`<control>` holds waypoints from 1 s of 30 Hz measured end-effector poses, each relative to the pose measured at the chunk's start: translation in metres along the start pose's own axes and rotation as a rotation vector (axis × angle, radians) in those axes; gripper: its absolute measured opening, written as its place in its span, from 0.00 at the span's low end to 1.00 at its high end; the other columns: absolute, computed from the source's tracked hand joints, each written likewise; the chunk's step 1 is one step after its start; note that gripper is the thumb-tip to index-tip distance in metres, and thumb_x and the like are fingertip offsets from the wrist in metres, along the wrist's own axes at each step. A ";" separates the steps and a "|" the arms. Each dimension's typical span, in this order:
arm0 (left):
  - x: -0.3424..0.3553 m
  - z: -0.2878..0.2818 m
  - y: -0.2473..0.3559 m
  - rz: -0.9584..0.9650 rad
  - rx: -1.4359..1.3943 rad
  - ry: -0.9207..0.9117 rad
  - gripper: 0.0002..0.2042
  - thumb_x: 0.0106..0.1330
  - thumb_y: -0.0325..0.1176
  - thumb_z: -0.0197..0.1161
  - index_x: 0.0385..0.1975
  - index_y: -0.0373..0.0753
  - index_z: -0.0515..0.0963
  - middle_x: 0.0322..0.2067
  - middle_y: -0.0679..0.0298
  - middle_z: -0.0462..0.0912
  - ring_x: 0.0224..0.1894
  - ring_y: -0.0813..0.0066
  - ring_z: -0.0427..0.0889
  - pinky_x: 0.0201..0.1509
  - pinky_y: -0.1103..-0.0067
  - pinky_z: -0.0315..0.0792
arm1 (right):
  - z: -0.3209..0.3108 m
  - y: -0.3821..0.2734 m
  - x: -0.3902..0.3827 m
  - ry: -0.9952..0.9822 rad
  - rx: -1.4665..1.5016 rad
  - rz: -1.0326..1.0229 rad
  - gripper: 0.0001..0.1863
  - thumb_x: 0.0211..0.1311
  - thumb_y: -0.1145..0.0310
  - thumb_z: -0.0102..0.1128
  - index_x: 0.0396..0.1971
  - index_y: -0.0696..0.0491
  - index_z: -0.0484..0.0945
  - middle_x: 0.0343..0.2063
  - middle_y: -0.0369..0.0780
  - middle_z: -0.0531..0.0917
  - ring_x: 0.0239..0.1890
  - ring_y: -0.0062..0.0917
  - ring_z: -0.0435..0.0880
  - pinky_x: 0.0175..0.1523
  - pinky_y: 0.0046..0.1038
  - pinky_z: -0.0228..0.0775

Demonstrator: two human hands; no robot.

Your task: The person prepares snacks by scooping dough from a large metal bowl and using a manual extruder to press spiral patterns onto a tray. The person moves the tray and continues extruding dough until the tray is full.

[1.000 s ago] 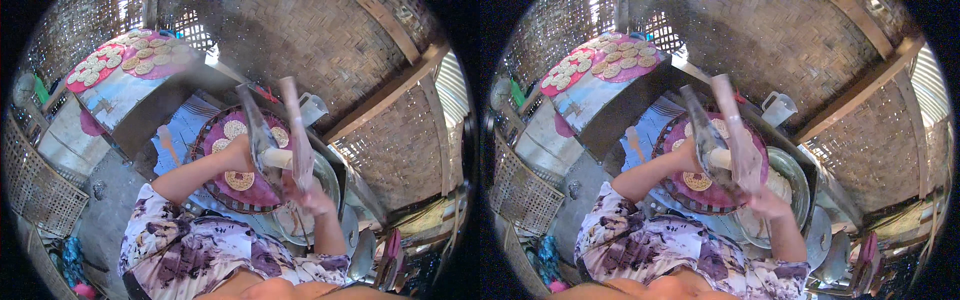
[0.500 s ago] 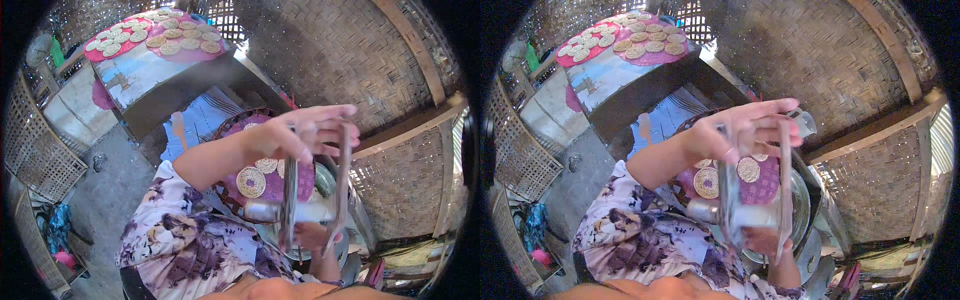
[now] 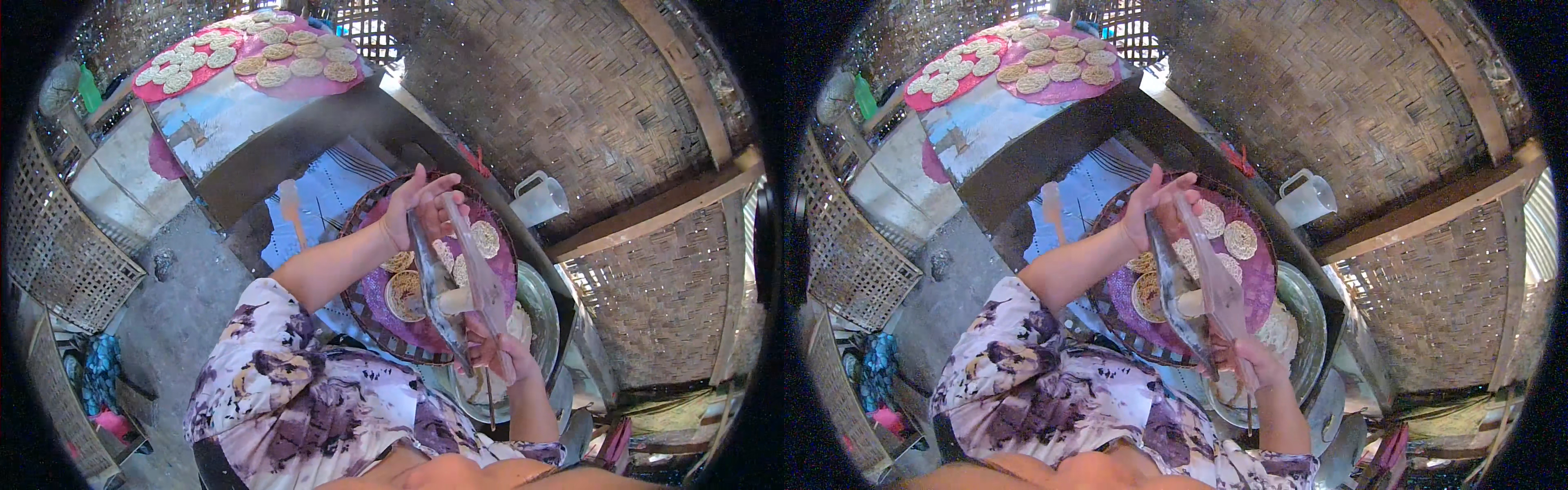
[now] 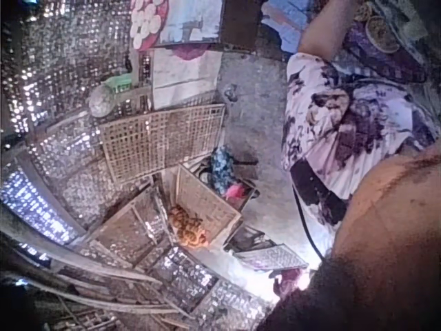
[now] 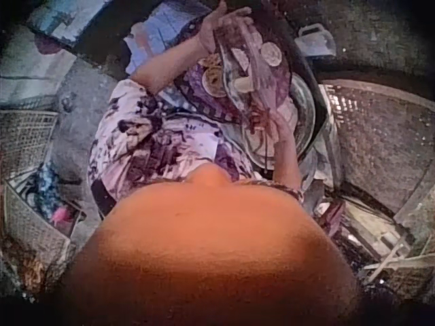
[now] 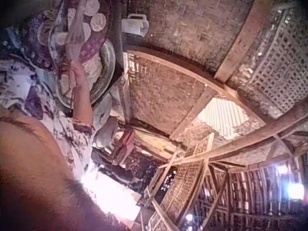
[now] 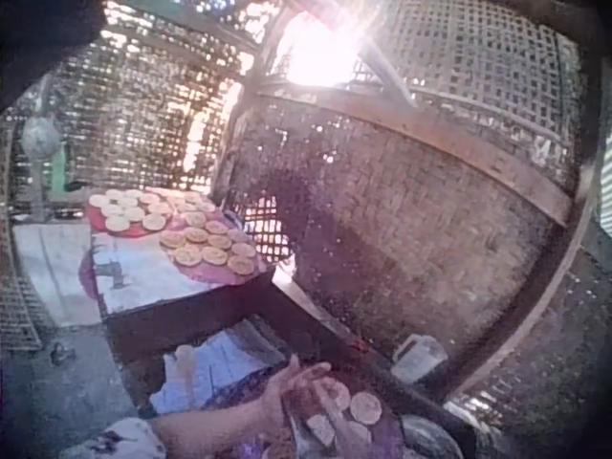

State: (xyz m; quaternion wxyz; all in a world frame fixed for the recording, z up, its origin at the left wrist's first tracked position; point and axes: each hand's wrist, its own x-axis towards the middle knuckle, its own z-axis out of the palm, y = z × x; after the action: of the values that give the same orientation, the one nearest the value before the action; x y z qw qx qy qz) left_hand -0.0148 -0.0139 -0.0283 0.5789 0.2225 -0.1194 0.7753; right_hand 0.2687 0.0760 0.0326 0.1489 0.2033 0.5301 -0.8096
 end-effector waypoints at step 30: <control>-0.044 0.063 -0.017 0.001 1.505 0.336 0.29 0.45 0.27 0.66 0.50 0.35 0.64 0.45 0.58 0.72 0.48 0.76 0.70 0.54 0.76 0.63 | 0.025 0.009 0.055 0.254 -1.059 -0.595 0.39 0.48 0.42 0.52 0.54 0.56 0.61 0.56 0.49 0.59 0.60 0.42 0.54 0.61 0.39 0.45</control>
State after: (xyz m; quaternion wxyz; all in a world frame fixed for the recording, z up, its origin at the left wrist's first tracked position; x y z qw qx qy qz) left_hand 0.0245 -0.0742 0.0044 0.2818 0.4356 0.5295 0.6712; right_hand 0.2208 0.0483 0.0072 -0.0670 0.0402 0.9074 -0.4129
